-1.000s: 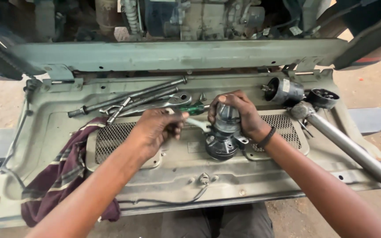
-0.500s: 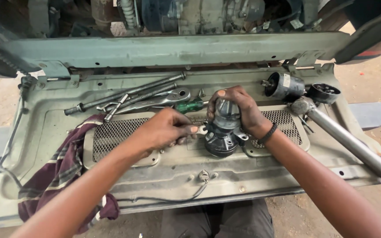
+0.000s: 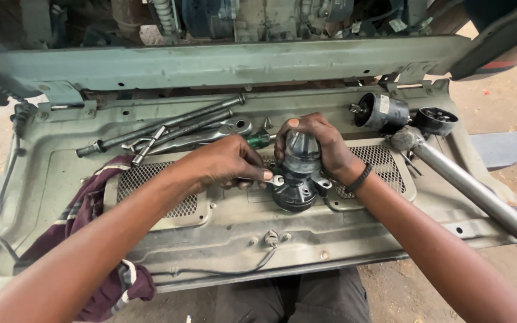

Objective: Repairing or disassembling a starter motor on a vehicle tailgate using various hand tools.

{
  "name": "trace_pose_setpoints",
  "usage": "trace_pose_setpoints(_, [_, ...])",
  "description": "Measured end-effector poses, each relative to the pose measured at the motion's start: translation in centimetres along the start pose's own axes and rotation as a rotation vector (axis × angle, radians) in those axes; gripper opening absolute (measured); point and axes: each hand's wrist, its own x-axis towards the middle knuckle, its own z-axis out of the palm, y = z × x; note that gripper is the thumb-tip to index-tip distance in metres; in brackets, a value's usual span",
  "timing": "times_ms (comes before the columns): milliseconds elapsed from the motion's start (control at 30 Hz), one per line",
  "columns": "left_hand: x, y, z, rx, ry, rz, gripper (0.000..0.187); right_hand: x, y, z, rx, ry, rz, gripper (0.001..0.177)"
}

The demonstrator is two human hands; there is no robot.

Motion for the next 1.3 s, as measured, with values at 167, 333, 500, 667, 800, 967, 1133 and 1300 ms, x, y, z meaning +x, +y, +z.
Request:
trace_pose_setpoints(167, [0.6,1.4,-0.8,0.089,0.020,-0.016,0.028,0.1,0.2,0.0,-0.009,0.024,0.011,0.044])
trace_pose_setpoints(333, [1.4,1.5,-1.3,0.135,0.018,-0.019,0.028,0.0,-0.3,0.1,0.002,0.021,0.018,0.043])
trace_pose_setpoints(500, [1.6,2.3,-1.6,0.366,0.036,0.091,0.037,0.0,0.2,-0.2,-0.001,0.014,0.005,0.042])
trace_pose_setpoints(667, [3.6,1.9,-2.6,0.455,0.005,0.264,0.036,-0.1,0.3,-0.3,-0.023,0.090,0.039,0.039])
trace_pose_setpoints(800, [4.7,1.8,-2.6,0.562,0.110,0.378,0.053,0.1,0.9,-0.9,-0.076,0.109,0.013,0.039])
trace_pose_setpoints(967, [4.5,0.3,-3.2,0.381,-0.009,0.369,0.036,0.0,-0.2,-0.2,-0.128,0.102,-0.036,0.039])
trace_pose_setpoints(1133, [3.8,0.0,-3.7,0.226,-0.099,0.456,0.022,-0.6,0.3,-0.2,-0.428,0.247,-0.093,0.043])
trace_pose_setpoints(1300, [2.8,1.0,-3.1,0.187,-0.103,0.410,0.020,-0.9,1.0,-0.5,-0.155,0.246,0.044,0.049])
